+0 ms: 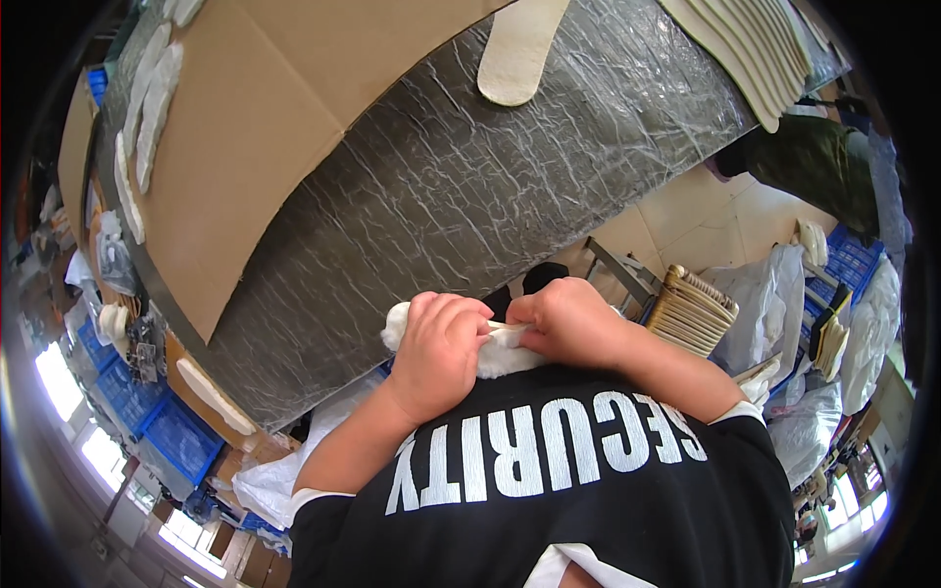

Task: Preparing, checking, and stacking shoe insoles at a workbench in a manufacturing environment.

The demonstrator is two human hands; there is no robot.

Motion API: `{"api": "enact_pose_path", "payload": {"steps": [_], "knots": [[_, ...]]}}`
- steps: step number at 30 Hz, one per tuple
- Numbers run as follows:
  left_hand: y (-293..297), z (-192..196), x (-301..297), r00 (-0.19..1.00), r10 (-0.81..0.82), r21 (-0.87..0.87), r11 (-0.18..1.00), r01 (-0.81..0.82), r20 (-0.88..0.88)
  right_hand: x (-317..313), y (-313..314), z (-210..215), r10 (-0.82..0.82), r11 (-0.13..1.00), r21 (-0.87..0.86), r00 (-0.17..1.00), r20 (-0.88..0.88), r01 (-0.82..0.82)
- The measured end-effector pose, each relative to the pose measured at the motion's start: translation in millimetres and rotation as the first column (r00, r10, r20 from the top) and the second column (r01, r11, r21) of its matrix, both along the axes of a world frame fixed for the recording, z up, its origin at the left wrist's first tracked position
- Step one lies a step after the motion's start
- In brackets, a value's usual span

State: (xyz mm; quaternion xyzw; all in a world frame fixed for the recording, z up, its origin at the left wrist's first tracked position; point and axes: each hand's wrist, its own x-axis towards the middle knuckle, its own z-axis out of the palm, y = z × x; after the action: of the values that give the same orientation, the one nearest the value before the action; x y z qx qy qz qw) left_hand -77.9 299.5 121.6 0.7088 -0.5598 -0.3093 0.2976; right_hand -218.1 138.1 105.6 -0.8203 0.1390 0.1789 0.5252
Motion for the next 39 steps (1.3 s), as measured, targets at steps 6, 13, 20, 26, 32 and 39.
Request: {"api": "enact_pose_path", "payload": {"steps": [6, 13, 20, 26, 32, 39], "knots": [[0, -1, -4, 0.998, 0.054, 0.002, 0.999, -0.054, -0.019, -4, -5, -8, 0.012, 0.992, 0.125, 1.0, 0.014, -0.014], [-5, 3, -7, 0.995, 0.075, -0.033, 0.997, -0.073, 0.064, 6, -14, 6, 0.085, 0.996, 0.037, 0.996, 0.02, -0.086], [-3, 11, 0, 0.98, 0.122, 0.086, 0.99, -0.109, -0.159, 1, -4, -6, 0.056, 0.996, -0.073, 0.984, 0.171, -0.044], [-4, 22, 21, 0.999, 0.018, -0.031, 0.999, -0.017, 0.031, 0, -9, -5, 0.019, 1.0, -0.015, 0.99, 0.141, -0.017], [-15, 23, 11, 0.991, -0.008, -0.034, 0.999, 0.013, 0.137, 0, -9, -4, 0.034, 0.999, -0.004, 0.992, 0.123, -0.033], [-11, 15, 0, 0.971, -0.016, -0.038, 0.999, 0.026, 0.24, -2, -9, -4, -0.008, 1.0, -0.003, 0.992, 0.124, 0.009]]}}
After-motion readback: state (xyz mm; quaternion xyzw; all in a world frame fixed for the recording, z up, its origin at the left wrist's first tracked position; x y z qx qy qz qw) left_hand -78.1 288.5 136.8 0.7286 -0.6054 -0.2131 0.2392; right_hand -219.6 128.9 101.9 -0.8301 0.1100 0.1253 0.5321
